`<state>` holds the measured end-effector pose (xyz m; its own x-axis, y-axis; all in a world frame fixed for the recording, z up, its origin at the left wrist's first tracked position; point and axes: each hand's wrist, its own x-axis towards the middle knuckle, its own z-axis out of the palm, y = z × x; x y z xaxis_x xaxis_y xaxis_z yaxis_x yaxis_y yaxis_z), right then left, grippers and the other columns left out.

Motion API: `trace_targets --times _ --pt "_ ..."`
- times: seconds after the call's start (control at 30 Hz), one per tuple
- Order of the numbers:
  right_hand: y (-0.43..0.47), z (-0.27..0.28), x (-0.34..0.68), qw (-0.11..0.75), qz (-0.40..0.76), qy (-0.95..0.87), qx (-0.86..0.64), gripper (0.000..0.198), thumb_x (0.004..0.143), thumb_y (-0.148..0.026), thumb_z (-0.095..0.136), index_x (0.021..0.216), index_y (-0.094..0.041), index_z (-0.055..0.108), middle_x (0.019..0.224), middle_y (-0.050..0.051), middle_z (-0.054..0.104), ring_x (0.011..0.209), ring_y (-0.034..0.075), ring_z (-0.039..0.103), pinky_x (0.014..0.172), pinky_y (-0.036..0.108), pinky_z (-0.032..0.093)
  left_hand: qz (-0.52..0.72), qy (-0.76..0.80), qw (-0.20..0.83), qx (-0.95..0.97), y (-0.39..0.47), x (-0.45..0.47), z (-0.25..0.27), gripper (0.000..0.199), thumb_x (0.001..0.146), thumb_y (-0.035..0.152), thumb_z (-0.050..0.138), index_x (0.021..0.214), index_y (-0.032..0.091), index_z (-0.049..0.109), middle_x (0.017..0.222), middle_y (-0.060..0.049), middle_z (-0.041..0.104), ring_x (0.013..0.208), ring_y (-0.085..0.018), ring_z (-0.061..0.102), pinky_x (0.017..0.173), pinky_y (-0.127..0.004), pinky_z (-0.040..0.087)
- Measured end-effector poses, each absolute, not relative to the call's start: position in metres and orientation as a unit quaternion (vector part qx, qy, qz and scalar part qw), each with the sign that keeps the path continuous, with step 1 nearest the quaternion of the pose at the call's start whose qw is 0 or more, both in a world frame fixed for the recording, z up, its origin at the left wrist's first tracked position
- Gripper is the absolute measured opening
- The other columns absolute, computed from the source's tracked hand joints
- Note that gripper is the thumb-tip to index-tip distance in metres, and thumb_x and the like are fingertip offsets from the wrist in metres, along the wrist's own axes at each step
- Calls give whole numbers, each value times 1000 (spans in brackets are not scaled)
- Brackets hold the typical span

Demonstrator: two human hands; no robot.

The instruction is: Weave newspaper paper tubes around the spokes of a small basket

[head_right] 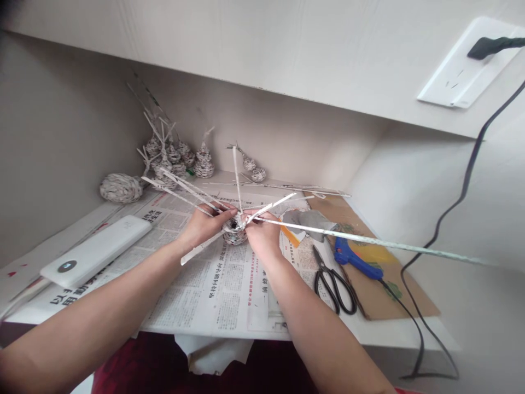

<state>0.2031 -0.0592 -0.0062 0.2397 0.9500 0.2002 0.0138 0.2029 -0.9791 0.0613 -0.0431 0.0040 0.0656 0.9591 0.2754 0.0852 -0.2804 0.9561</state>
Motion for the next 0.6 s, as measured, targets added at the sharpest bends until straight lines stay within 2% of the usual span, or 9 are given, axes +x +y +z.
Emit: trace_targets --times 0.13,0.33,0.6 --pt "-63 -3 205 612 358 -505 -493 12 67 -28 71 75 -19 71 69 3 70 62 17 62 59 28 48 529 417 429 602 -45 62 5 19 70 32 73 81 16 74 80 -6 74 74 -21 67 68 -30 52" --pt "-67 0 205 596 308 -554 -494 9 73 -25 64 78 -19 69 73 3 69 65 18 62 63 29 48 535 429 393 612 -48 65 8 15 69 30 74 76 16 74 78 -7 74 73 -22 67 70 -32 53" --pt "-67 -8 202 595 225 -589 -499 7 77 -25 60 82 -22 64 84 5 70 77 20 62 73 32 48 537 446 379 607 -47 69 3 20 75 35 68 78 15 72 73 -5 72 65 -17 64 62 -27 50"
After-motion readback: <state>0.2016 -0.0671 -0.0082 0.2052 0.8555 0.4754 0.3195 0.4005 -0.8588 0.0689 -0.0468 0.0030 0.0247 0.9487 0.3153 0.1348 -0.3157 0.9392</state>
